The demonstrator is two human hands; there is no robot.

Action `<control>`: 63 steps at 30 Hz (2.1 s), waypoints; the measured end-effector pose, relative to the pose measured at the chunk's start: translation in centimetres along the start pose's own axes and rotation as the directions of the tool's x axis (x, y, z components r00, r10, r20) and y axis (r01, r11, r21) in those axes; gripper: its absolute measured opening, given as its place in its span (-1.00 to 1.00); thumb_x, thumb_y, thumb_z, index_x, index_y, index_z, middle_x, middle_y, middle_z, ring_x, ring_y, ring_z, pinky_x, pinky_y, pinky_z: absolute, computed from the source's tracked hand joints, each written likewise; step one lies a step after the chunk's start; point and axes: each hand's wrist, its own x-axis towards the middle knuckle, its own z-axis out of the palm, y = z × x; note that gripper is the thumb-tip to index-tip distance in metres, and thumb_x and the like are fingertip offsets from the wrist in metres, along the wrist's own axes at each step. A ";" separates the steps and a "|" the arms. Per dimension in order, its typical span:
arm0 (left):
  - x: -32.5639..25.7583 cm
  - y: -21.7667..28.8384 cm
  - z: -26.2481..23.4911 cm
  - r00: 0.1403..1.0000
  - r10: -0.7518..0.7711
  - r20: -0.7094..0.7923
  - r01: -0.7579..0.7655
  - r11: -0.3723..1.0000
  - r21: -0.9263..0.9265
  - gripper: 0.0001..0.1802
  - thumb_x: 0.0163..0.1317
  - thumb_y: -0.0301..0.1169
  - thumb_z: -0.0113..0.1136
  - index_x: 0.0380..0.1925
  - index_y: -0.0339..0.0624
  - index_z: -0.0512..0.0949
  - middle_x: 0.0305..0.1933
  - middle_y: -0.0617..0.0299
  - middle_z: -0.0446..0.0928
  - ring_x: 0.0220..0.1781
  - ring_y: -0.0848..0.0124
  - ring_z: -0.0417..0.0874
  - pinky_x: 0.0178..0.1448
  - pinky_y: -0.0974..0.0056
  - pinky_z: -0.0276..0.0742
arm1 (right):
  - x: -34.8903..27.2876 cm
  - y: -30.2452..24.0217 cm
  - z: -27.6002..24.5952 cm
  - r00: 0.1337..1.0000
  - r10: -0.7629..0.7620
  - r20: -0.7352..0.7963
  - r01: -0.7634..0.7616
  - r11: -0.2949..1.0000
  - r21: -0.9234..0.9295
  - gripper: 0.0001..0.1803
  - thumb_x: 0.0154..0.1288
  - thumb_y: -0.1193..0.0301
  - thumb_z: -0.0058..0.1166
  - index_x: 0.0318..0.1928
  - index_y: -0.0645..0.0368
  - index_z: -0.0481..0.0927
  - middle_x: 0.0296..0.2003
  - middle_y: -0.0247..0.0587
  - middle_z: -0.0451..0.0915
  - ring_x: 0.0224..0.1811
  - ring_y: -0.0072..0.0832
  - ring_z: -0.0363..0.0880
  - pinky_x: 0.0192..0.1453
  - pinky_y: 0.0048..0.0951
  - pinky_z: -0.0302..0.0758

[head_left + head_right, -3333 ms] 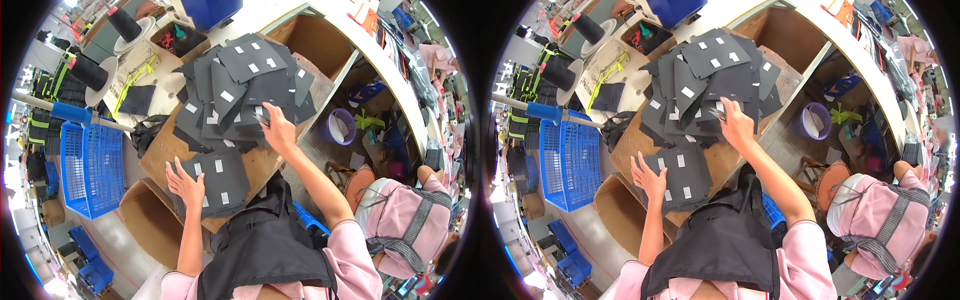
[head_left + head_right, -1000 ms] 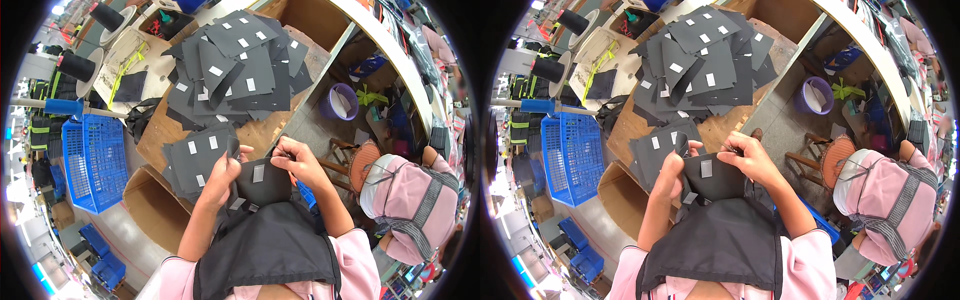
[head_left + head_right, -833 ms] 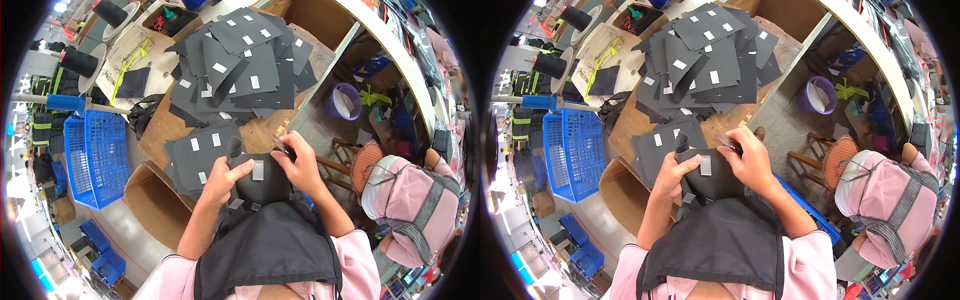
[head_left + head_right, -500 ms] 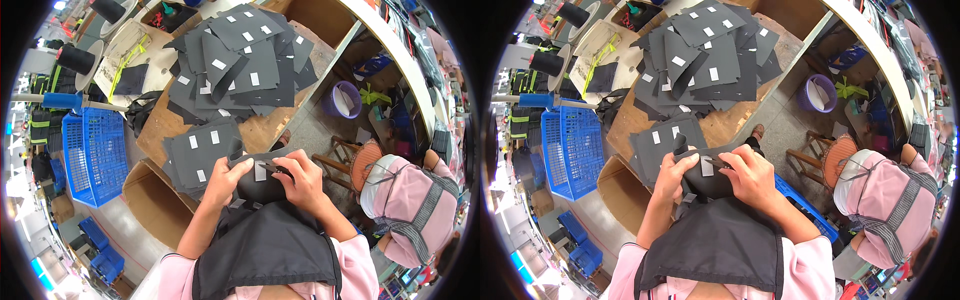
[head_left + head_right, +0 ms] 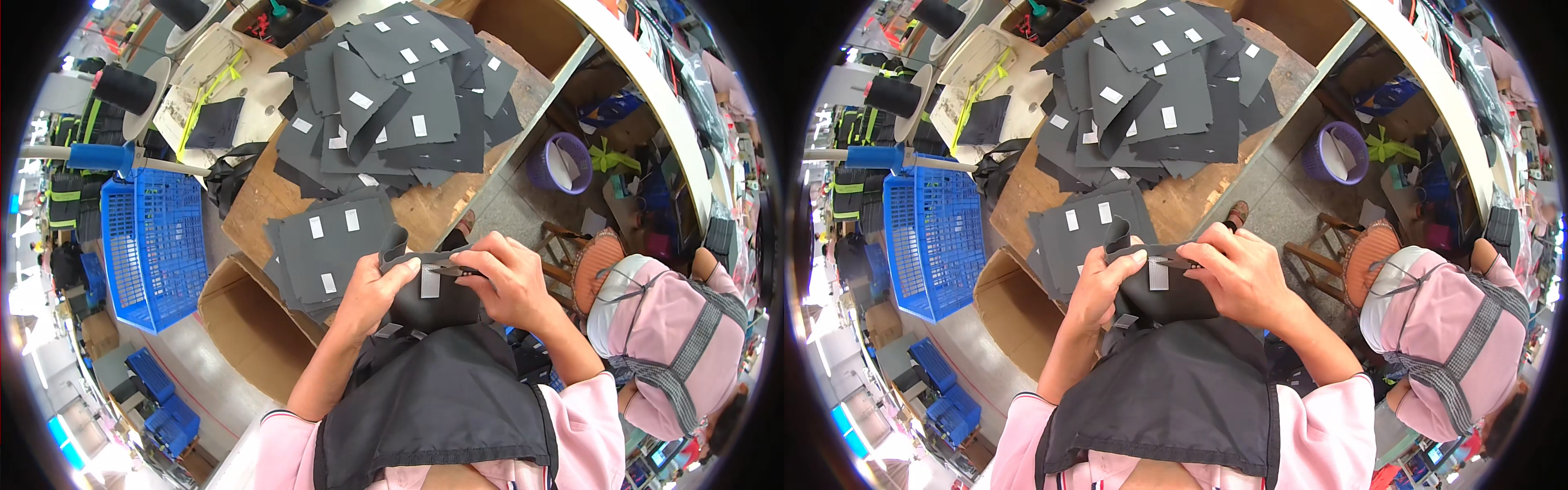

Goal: The worker is aligning and trimming small rectangular fabric pieces with pre-applied adhesive or velcro, using scissors to trim excess or threads.

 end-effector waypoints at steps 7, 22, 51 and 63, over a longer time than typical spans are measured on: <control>-0.1 0.6 0.3 1.000 -0.025 -0.016 0.025 1.000 0.018 -0.88 0.18 -0.43 0.06 -0.46 -0.25 0.47 -0.47 0.40 0.43 -0.42 0.63 0.37 -0.32 0.45 0.30 | 1.3 0.6 -0.9 0.988 -0.131 0.087 0.130 0.991 0.013 -0.61 -0.24 0.46 0.31 -0.26 0.08 0.56 -0.43 -0.36 0.45 -0.50 -0.40 0.43 -0.43 -0.42 0.38; 0.0 0.7 0.2 0.997 -0.070 -0.026 0.069 0.998 -0.011 -0.84 0.17 -0.41 0.08 -0.38 -0.32 0.50 -0.39 0.30 0.50 -0.36 0.57 0.46 -0.27 0.42 0.39 | 0.9 0.7 -1.1 0.987 -0.145 0.063 0.145 0.989 -0.001 -0.66 -0.23 0.48 0.31 -0.29 0.07 0.60 -0.46 -0.43 0.48 -0.52 -0.47 0.44 -0.47 -0.47 0.33; 1.4 -3.0 -3.1 0.502 0.689 -0.522 -0.474 0.725 0.500 -0.13 0.17 0.11 0.08 0.32 -0.21 0.08 0.36 0.06 0.13 0.43 0.22 0.05 0.44 0.09 -0.13 | 0.7 1.8 4.0 0.680 0.699 0.224 -0.459 0.168 0.872 -0.92 0.13 0.53 0.18 -0.33 0.18 0.57 -0.47 -0.51 0.53 -0.45 -0.79 0.39 -0.36 -0.65 0.33; 1.9 0.2 -1.0 0.991 -0.030 0.133 0.026 0.999 0.031 -0.57 0.25 -0.16 0.12 -0.07 -0.31 0.44 -0.14 0.17 0.50 -0.19 0.56 0.49 -0.15 0.46 0.41 | 2.6 0.2 2.5 0.902 0.430 -0.028 -0.378 0.821 0.429 -0.67 -0.01 0.51 0.26 -0.18 0.24 0.50 -0.42 -0.20 0.52 -0.43 -0.42 0.51 -0.31 -0.41 0.45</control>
